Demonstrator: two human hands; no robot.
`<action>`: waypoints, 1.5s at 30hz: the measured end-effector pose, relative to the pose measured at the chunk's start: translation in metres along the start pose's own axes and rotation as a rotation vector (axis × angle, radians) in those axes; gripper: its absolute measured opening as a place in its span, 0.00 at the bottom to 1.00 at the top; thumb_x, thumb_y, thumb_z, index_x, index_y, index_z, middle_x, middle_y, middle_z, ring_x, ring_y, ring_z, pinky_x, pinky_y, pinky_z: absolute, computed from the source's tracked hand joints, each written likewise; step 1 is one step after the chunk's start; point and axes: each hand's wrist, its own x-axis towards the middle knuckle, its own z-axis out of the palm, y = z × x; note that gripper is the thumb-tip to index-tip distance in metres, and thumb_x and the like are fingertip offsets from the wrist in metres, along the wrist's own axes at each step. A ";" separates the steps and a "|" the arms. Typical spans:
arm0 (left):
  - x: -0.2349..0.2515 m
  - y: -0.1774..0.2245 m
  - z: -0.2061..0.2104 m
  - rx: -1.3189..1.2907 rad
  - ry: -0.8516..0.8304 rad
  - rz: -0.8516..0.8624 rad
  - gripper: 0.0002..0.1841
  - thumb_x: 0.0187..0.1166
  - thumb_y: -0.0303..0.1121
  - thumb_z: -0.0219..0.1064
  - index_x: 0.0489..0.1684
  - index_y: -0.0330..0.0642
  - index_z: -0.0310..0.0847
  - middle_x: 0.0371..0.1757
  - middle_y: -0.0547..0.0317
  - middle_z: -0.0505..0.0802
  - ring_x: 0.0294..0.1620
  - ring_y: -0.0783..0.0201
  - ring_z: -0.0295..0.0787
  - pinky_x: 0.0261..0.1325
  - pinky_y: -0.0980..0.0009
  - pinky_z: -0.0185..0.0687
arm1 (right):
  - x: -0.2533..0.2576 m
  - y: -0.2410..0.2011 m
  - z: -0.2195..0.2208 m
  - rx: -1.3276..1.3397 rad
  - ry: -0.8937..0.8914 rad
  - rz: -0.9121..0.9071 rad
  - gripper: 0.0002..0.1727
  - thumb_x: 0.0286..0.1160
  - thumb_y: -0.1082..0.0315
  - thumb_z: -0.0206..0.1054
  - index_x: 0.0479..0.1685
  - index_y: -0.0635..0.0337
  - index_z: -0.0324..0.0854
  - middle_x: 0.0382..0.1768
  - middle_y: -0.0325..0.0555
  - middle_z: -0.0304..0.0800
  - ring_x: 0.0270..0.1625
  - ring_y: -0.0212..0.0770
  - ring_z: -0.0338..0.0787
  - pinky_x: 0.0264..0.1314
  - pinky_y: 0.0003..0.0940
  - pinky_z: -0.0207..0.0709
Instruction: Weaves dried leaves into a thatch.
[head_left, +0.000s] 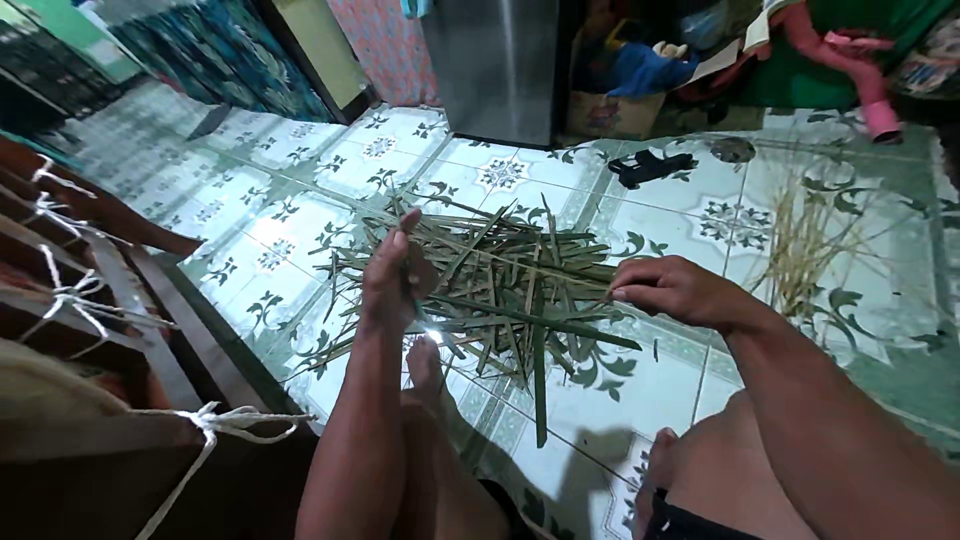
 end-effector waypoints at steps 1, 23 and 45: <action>-0.001 -0.004 -0.001 0.006 0.006 -0.016 0.22 0.87 0.53 0.57 0.75 0.59 0.76 0.13 0.72 0.75 0.08 0.75 0.69 0.15 0.78 0.73 | 0.000 0.000 0.001 0.027 -0.009 0.034 0.11 0.81 0.63 0.64 0.46 0.57 0.90 0.37 0.34 0.86 0.27 0.22 0.77 0.29 0.19 0.74; 0.007 -0.038 0.057 0.157 -0.183 -0.317 0.24 0.87 0.41 0.54 0.81 0.48 0.73 0.17 0.71 0.78 0.14 0.78 0.71 0.20 0.81 0.72 | 0.011 -0.011 0.025 -0.010 0.105 -0.144 0.13 0.82 0.62 0.63 0.42 0.60 0.91 0.37 0.34 0.84 0.31 0.17 0.77 0.33 0.13 0.72; 0.006 -0.055 0.071 0.187 -0.147 -0.321 0.23 0.89 0.37 0.51 0.81 0.45 0.72 0.19 0.69 0.79 0.15 0.76 0.73 0.21 0.79 0.74 | 0.019 -0.032 0.046 0.138 0.128 0.029 0.12 0.85 0.62 0.62 0.50 0.59 0.88 0.29 0.32 0.86 0.22 0.21 0.78 0.26 0.18 0.77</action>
